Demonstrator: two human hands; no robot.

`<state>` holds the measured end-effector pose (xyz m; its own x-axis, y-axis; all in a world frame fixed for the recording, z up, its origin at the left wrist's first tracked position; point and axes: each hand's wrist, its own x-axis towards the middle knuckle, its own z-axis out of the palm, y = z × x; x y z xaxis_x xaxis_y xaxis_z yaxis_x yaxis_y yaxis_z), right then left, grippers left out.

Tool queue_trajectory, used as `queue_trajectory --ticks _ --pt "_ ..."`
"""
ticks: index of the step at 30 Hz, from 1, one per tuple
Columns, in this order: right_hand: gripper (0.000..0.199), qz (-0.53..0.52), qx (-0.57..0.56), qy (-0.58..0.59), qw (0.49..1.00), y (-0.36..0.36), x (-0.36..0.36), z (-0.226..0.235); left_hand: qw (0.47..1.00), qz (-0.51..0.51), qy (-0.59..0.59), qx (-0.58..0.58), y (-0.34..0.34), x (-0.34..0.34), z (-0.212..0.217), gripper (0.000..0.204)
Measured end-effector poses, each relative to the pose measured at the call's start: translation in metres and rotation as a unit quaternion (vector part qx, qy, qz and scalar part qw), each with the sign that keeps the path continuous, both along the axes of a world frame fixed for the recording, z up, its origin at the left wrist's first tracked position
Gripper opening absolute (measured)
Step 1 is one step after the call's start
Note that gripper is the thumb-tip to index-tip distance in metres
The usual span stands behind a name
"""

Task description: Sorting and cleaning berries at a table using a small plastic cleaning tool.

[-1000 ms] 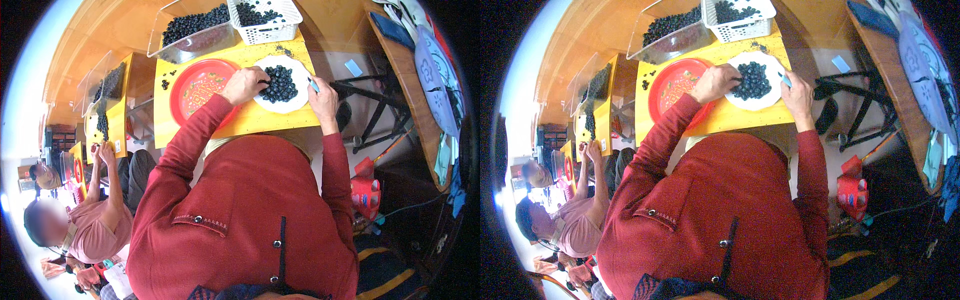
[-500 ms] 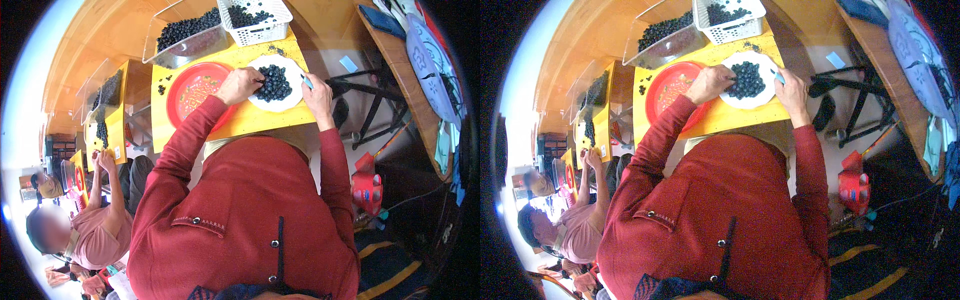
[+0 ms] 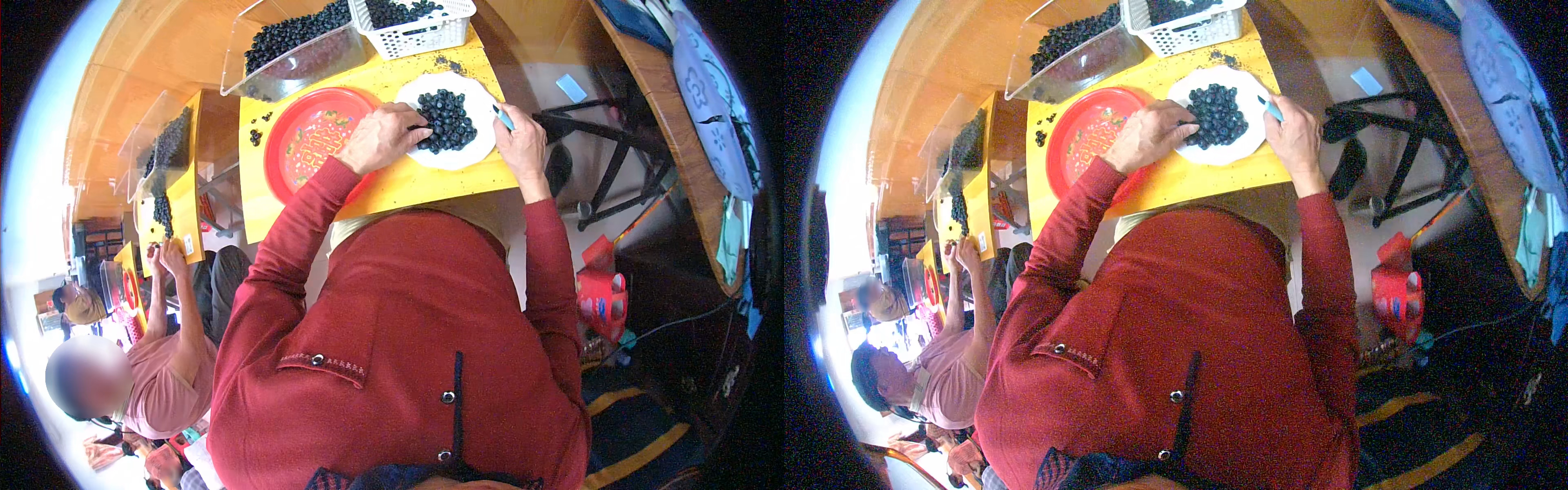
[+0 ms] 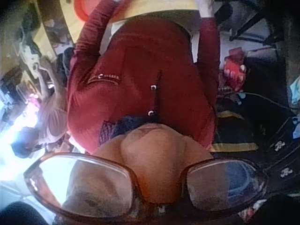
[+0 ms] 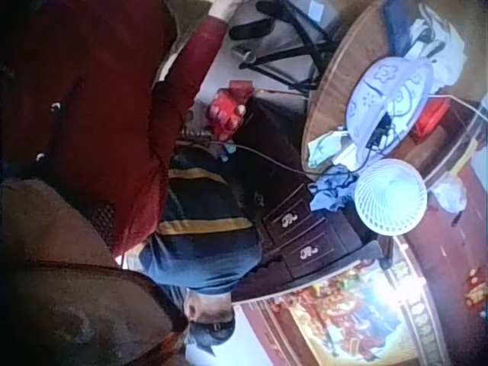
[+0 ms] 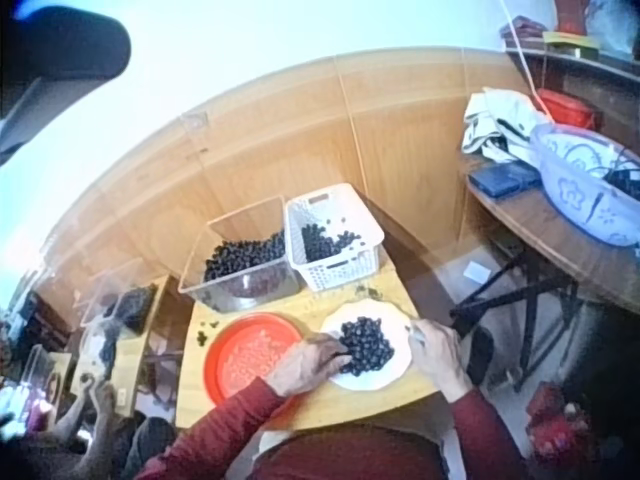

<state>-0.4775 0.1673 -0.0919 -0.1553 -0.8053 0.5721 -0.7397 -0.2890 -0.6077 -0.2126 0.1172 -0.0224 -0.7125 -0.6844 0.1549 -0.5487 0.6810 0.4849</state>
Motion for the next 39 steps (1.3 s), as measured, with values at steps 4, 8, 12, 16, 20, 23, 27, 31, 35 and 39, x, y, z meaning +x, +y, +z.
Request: queue_trajectory --ticks 4,8,12,16,20,23,27,31,35,39 --pt "0.021 -0.005 0.009 -0.006 1.000 0.002 0.002 0.003 0.999 -0.027 0.025 -0.027 0.002 0.003 -0.005 0.028" --pt "0.021 -0.006 0.012 -0.001 1.000 0.002 0.001 0.003 0.997 -0.044 0.033 -0.062 0.009 0.004 -0.005 0.027" --pt "0.021 0.003 0.007 0.001 1.000 0.000 -0.001 0.000 0.996 -0.037 0.034 -0.077 0.009 0.006 -0.009 0.027" --pt "0.021 0.002 0.013 -0.006 1.000 0.000 -0.001 0.000 0.998 -0.031 0.007 -0.052 0.009 0.006 -0.009 0.025" --pt "0.022 0.001 0.011 -0.004 1.000 0.000 0.000 0.000 0.998 -0.044 -0.004 -0.055 0.007 0.007 -0.012 0.021" --pt "0.021 -0.003 0.006 -0.008 1.000 -0.001 -0.001 -0.004 0.997 -0.047 -0.012 -0.063 0.010 0.004 -0.011 0.019" --pt "0.021 -0.008 0.006 -0.004 1.000 -0.001 0.000 -0.003 0.997 -0.046 -0.013 -0.058 0.008 0.004 -0.015 0.018" --pt "0.020 -0.008 0.006 -0.005 1.000 -0.001 0.000 -0.004 0.996 -0.061 -0.003 -0.069 0.007 0.002 -0.017 0.018" --pt "0.020 -0.007 0.006 -0.009 1.000 -0.001 0.001 -0.002 0.996 -0.054 0.010 -0.063 0.011 0.001 -0.017 0.018" --pt "0.021 -0.001 0.009 -0.013 1.000 -0.001 0.001 0.000 0.993 -0.064 0.022 -0.093 0.015 0.000 -0.015 0.019"
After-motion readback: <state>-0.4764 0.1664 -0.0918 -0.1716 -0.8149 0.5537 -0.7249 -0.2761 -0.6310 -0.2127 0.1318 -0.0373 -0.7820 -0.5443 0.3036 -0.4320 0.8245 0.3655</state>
